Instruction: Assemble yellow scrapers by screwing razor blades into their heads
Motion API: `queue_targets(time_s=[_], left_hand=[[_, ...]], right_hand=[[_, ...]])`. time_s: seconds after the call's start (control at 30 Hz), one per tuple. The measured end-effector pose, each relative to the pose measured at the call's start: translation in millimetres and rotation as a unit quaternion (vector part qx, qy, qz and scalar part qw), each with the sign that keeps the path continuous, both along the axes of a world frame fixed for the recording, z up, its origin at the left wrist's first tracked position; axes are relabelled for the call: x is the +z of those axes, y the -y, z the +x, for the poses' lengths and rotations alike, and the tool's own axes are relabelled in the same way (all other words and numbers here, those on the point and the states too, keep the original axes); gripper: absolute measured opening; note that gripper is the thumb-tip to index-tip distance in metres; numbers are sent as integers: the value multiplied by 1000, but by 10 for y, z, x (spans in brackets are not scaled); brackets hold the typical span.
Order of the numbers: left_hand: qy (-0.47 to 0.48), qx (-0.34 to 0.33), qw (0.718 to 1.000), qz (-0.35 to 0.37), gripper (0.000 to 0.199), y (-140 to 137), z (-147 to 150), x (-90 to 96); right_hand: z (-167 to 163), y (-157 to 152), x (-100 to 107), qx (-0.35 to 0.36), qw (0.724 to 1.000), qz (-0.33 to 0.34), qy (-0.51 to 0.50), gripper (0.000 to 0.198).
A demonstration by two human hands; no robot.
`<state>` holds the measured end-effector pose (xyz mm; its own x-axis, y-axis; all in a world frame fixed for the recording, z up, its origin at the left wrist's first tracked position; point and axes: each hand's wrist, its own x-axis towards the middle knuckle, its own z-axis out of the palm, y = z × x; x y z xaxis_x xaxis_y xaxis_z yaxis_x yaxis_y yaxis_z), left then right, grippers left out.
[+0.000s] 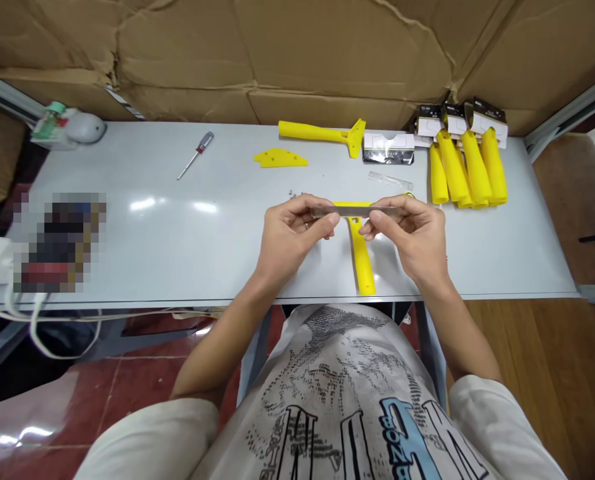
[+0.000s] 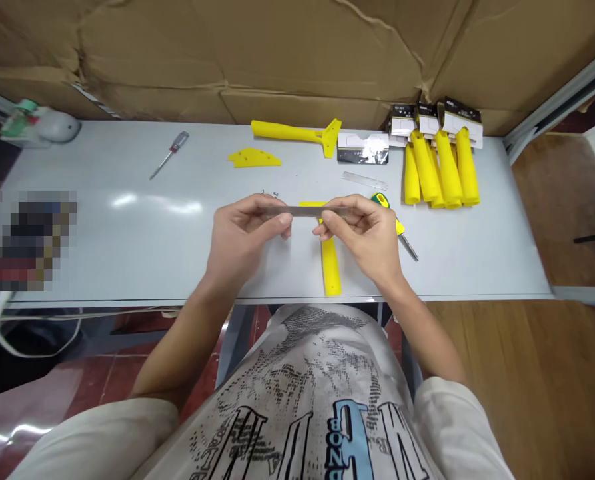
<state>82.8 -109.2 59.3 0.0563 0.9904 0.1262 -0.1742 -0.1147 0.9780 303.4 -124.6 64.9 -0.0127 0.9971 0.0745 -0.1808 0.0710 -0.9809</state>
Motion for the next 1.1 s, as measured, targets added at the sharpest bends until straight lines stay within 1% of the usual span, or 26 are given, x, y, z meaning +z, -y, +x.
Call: queue_targets(time_s=[0.07, 0.17, 0.27, 0.3, 0.37, 0.43, 0.5, 0.53, 0.6, 0.67, 0.73, 0.83, 0.9, 1.0, 1.1], left_hand=[[-5, 3, 1000, 26, 30, -9, -9, -25], [-1, 9, 997, 77, 31, -34, -28, -43], [-13, 14, 994, 105, 29, -42, -42, -41], [-23, 14, 994, 108, 28, -38, -42, -38], [-43, 15, 994, 104, 28, -22, -36, -33], [-52, 13, 995, 86, 33, -1, -20, -28], [-46, 9, 997, 63, 41, 18, -1, -22], [-39, 7, 998, 52, 43, 28, 6, -17], [-21, 4, 999, 38, 41, 49, 13, 2], [-8, -2, 1000, 27, 35, 79, 9, 29], [2, -13, 1000, 20, 28, 117, -1, 63], [6, -27, 999, 21, 15, 177, -13, 110], [1, -36, 999, 28, 11, 209, -16, 131], [0, -53, 998, 32, 13, 234, -19, 140], [4, -72, 997, 18, 16, 240, -22, 134]], right_hand=[[-6, 18, 14, 5, 1000, 3, 2, 50], [14, 28, 20, 22, 1000, 12, 18, 48], [74, 13, 16, 40, 995, 13, 90, 49], [98, 5, 15, 44, 991, 20, 124, 47], [141, -10, 18, 48, 978, 50, 198, 38], [165, -21, 23, 57, 959, 87, 263, 25], [169, -23, 32, 72, 949, 100, 290, 19], [164, -19, 39, 77, 952, 93, 283, 21], [149, 3, 64, 82, 965, 61, 240, 30], [136, 43, 110, 77, 980, 25, 184, 40], [131, 93, 174, 64, 988, 6, 143, 44], [132, 157, 270, 38, 992, 6, 121, 42], [130, 184, 306, 28, 994, 8, 109, 40], [115, 205, 302, 21, 996, 9, 81, 42], [93, 216, 267, 8, 998, 17, 67, 46]])
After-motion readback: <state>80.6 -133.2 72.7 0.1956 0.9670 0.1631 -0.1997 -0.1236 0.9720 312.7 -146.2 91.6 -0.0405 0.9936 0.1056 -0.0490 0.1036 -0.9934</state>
